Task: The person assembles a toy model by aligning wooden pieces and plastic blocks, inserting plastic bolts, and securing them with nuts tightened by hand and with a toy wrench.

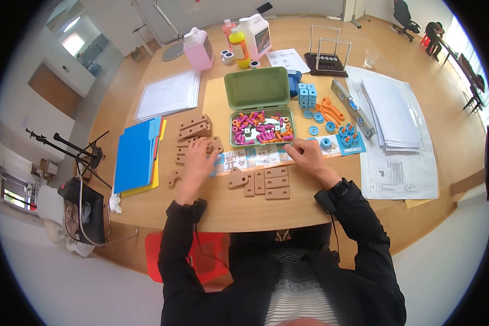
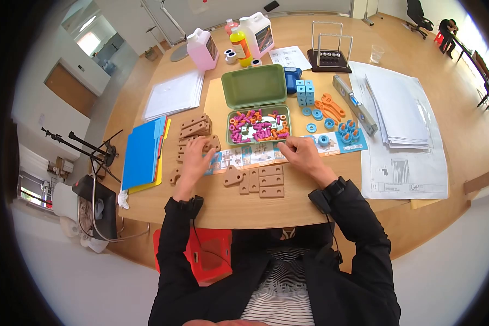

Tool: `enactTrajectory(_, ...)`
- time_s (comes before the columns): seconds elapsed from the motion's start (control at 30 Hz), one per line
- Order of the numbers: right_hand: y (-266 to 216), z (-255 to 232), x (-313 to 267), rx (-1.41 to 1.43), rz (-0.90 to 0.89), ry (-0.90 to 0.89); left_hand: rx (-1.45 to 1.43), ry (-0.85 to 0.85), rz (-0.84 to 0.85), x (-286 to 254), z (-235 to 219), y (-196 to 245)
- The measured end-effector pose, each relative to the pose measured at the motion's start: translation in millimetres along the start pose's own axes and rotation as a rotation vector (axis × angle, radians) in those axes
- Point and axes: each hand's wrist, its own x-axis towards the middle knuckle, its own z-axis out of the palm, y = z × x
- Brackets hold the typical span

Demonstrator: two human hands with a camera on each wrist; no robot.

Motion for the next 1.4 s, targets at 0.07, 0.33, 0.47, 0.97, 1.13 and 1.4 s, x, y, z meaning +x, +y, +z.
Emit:
enactTrajectory(0.07,0,0,0,0.000,0.003,-0.002,0.032,-0.006,0.012,1,5,1)
enactTrajectory(0.33,2,2,0,-0.008,-0.022,0.013,0.035,-0.035,-0.082,8,11,8)
enactTrajectory(0.47,2,1,0,-0.007,-0.017,0.002,-0.002,0.072,-0.068,9,17,8)
enactTrajectory(0.97,-1,3,-1,0.028,-0.039,0.019,-0.855,-0.102,-0.374,-3,-9,60)
enactTrajectory(1.13,-2,2,-1,0.024,-0.036,0.002,-0.866,-0.296,-0.213,-11,2,90)
enactTrajectory(1.4,-5,-1,-1,-0.008,-0.002,-0.022,-0.795,-0.340,-0.193,-2,25,100)
